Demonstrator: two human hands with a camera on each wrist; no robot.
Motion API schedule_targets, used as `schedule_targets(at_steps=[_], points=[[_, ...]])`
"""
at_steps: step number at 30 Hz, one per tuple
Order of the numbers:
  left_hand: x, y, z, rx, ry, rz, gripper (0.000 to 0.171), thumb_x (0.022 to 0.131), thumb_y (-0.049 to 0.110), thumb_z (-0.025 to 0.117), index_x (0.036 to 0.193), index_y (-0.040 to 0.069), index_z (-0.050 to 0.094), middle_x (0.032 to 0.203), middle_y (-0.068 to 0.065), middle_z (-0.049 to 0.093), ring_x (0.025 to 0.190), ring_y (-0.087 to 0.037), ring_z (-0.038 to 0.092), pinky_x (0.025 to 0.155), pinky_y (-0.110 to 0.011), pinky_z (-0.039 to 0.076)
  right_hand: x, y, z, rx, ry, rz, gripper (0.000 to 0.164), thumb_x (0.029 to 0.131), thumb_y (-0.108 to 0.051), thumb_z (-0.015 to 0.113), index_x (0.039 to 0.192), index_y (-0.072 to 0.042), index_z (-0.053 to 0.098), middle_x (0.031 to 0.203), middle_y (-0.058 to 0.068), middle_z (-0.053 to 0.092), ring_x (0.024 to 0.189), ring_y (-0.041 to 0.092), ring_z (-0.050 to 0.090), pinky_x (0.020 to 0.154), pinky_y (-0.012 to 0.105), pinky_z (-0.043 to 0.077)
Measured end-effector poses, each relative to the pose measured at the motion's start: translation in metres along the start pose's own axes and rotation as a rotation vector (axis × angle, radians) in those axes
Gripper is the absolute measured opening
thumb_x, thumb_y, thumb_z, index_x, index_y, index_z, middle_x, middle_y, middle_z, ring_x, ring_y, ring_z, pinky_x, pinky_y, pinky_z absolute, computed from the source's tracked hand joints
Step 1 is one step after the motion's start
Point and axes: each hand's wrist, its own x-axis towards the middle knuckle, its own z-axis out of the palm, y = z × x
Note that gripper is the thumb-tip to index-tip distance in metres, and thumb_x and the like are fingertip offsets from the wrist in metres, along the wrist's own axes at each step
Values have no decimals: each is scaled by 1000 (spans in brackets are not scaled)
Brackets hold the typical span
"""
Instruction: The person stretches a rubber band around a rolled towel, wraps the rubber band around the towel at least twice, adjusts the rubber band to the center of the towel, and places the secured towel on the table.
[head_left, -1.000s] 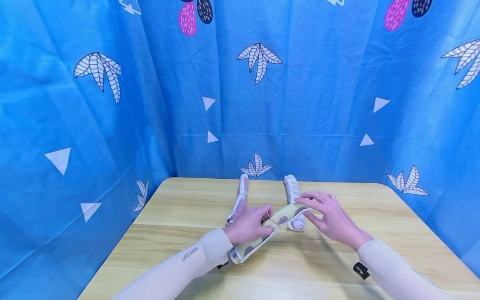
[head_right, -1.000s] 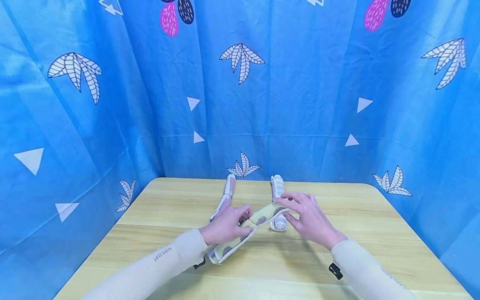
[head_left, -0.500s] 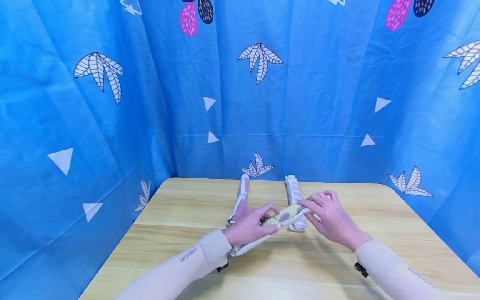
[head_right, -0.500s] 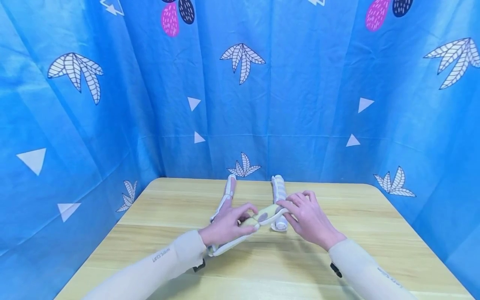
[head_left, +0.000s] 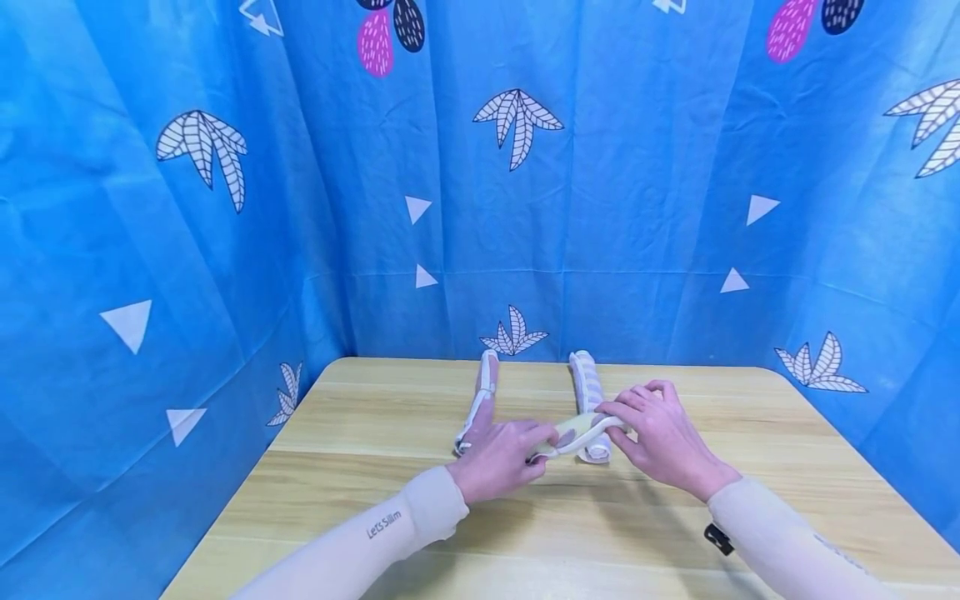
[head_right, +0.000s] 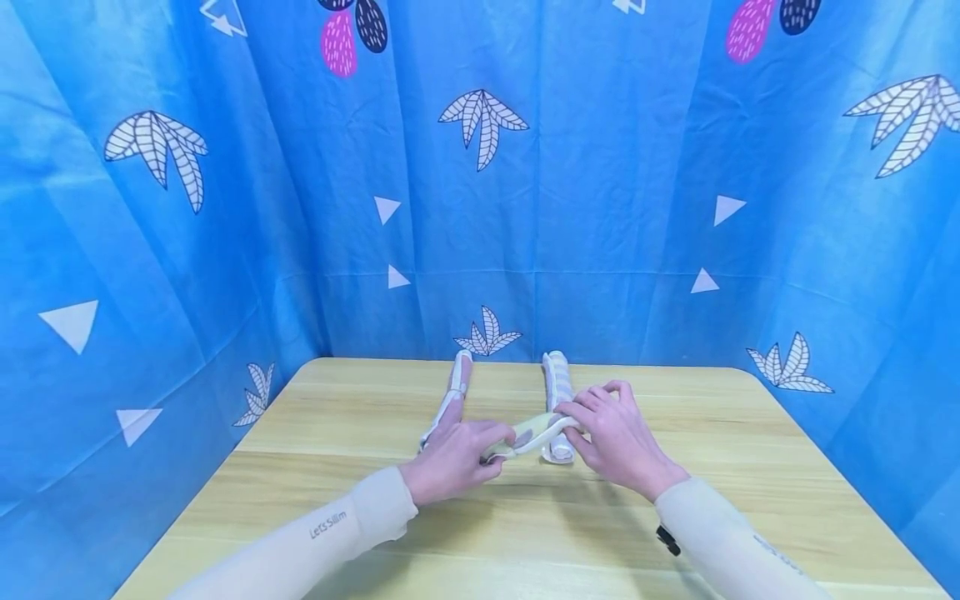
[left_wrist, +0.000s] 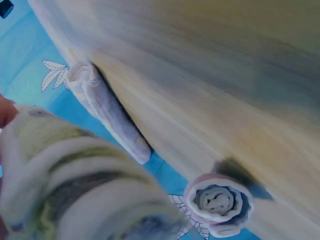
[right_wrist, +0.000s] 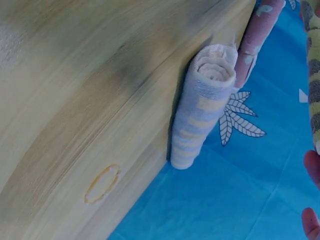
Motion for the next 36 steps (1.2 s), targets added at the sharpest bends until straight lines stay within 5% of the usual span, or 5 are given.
schedule_targets(at_steps=[8, 19, 29, 33, 36], points=[[-4, -6, 3, 48, 10, 17, 15, 88, 19, 74, 88, 22, 60, 89, 9, 65, 69, 1, 52, 65, -8, 43, 0, 2, 1, 25, -37, 51, 28, 77, -23, 83, 104, -17, 76, 93, 1, 74, 88, 21, 67, 91, 51, 36], [2, -2, -2, -119, -162, -221, 28, 88, 31, 77, 106, 21, 58, 79, 10, 61, 58, -2, 50, 54, -17, 39, 1, 2, -3, 288, -199, 347, 23, 86, -17, 76, 108, -10, 77, 104, 5, 77, 91, 19, 69, 85, 47, 49], [1, -7, -10, -587, -245, -411, 28, 90, 25, 75, 107, 32, 53, 99, 6, 74, 74, -6, 67, 65, -26, 56, -12, 12, -9, 66, -112, 64, 69, 73, -15, 88, 136, -27, 63, 135, 6, 62, 122, 29, 55, 96, 52, 37], [0, -6, -10, -722, -270, -392, 28, 92, 20, 72, 109, 32, 52, 101, 4, 75, 80, -9, 69, 65, -29, 57, -13, 14, -7, 10, -67, -26, 60, 73, -15, 86, 129, -22, 67, 123, 5, 66, 114, 28, 57, 96, 52, 36], [0, -3, -10, -712, -283, -372, 28, 95, 22, 69, 113, 36, 52, 106, 2, 71, 70, -11, 67, 55, -28, 56, -12, 14, -6, 3, -38, -42, 46, 75, -14, 82, 120, -19, 70, 110, 2, 69, 105, 25, 59, 94, 54, 35]])
